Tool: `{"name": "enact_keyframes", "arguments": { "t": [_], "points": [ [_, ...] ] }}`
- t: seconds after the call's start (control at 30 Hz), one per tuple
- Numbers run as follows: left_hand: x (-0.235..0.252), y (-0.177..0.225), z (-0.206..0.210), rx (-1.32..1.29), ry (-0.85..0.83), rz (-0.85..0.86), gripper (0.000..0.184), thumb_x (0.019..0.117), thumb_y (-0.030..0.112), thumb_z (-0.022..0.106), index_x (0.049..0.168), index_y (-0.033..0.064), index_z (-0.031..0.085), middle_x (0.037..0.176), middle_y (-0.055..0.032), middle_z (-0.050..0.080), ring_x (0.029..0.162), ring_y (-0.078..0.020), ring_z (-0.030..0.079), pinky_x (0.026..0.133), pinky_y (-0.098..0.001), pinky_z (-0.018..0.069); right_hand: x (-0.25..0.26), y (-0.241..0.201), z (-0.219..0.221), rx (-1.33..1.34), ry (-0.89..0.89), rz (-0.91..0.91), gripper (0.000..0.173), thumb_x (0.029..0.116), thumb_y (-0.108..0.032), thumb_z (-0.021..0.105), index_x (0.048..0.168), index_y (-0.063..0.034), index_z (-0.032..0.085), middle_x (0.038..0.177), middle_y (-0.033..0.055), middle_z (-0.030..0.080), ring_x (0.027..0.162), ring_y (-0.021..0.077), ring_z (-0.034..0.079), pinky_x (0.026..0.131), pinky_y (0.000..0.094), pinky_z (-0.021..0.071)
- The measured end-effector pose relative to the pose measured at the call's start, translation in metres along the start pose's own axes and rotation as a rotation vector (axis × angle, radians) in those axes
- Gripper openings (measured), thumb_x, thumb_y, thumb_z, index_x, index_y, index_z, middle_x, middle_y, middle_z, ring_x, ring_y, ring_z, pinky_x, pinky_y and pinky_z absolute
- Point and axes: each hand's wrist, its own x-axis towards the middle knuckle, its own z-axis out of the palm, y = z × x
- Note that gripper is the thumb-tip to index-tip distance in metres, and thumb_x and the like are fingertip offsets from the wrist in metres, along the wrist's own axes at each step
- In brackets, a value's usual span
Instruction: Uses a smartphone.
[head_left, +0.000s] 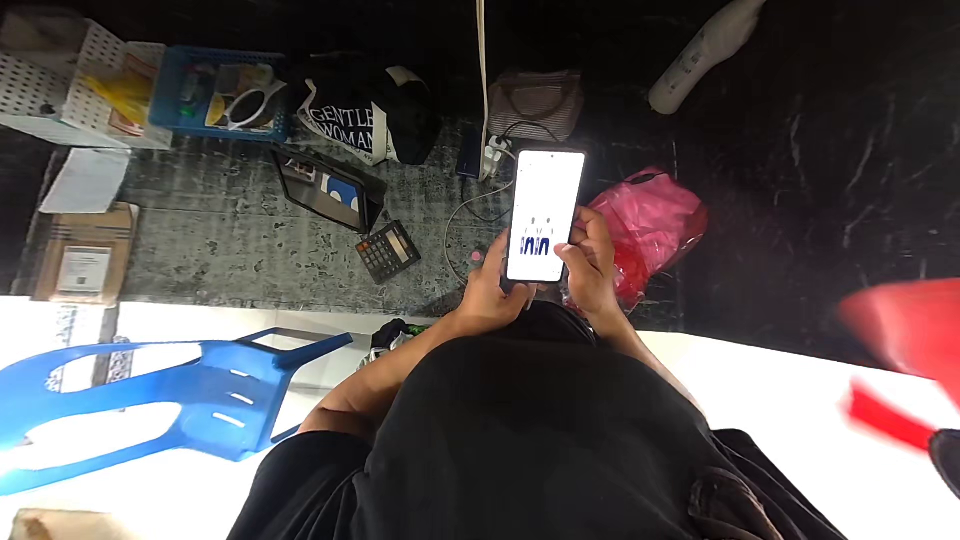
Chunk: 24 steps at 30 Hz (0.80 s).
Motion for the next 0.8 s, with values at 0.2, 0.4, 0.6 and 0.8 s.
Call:
{"name": "enact_keyframes", "arguments": {
  "t": [0.2, 0.4, 0.6, 0.8],
  "points": [
    [-0.0022, 0.0018, -0.0008, 0.06, 0.02, -0.034, 0.081, 0.0821, 0.001, 0.066, 0.155, -0.0044, 0.03, 0.1, -0.0112, 0.075, 0.081, -0.0132, 0.074, 0.073, -0.0342, 0.0636, -0.0024, -0.0016, 0.0015, -0.027, -0.004, 0.007, 0.052, 0.0907, 0.003, 0.04, 0.141, -0.0098, 0.038, 0.112, 0.0017, 0.07, 0.09, 0.0062, 0.071, 0.074, 0.0248, 0.0606],
    [-0.0033, 0.0023, -0.001, 0.053, 0.028, 0.003, 0.08, 0.0819, 0.0, 0.066, 0.153, -0.007, 0.03, 0.099, -0.0107, 0.075, 0.08, -0.012, 0.074, 0.073, -0.0319, 0.0633, -0.0016, -0.0037, 0.0044, -0.019, 0.006, -0.021, 0.05, 0.0905, 0.005, 0.04, 0.14, -0.0074, 0.039, 0.111, 0.0019, 0.07, 0.09, 0.0057, 0.071, 0.075, 0.0245, 0.0606],
    [-0.0041, 0.0034, -0.0018, 0.072, 0.031, 0.004, 0.08, 0.0822, 0.002, 0.067, 0.154, -0.006, 0.031, 0.098, -0.0106, 0.075, 0.079, -0.0119, 0.074, 0.072, -0.0318, 0.0631, -0.0019, -0.0046, 0.0052, -0.022, -0.005, -0.034, 0.051, 0.0907, 0.004, 0.039, 0.14, -0.0074, 0.038, 0.111, 0.0015, 0.07, 0.091, 0.0053, 0.071, 0.076, 0.0244, 0.0606],
    [-0.0063, 0.0031, -0.0033, 0.108, 0.028, 0.009, 0.079, 0.082, 0.003, 0.067, 0.153, -0.0066, 0.032, 0.095, -0.0102, 0.075, 0.079, -0.0119, 0.073, 0.071, -0.0326, 0.0628, -0.0039, -0.0057, 0.006, -0.018, -0.009, -0.025, 0.049, 0.0916, 0.004, 0.039, 0.14, -0.0071, 0.038, 0.11, 0.0015, 0.071, 0.09, 0.0052, 0.071, 0.077, 0.0245, 0.0606]
  ]
}}
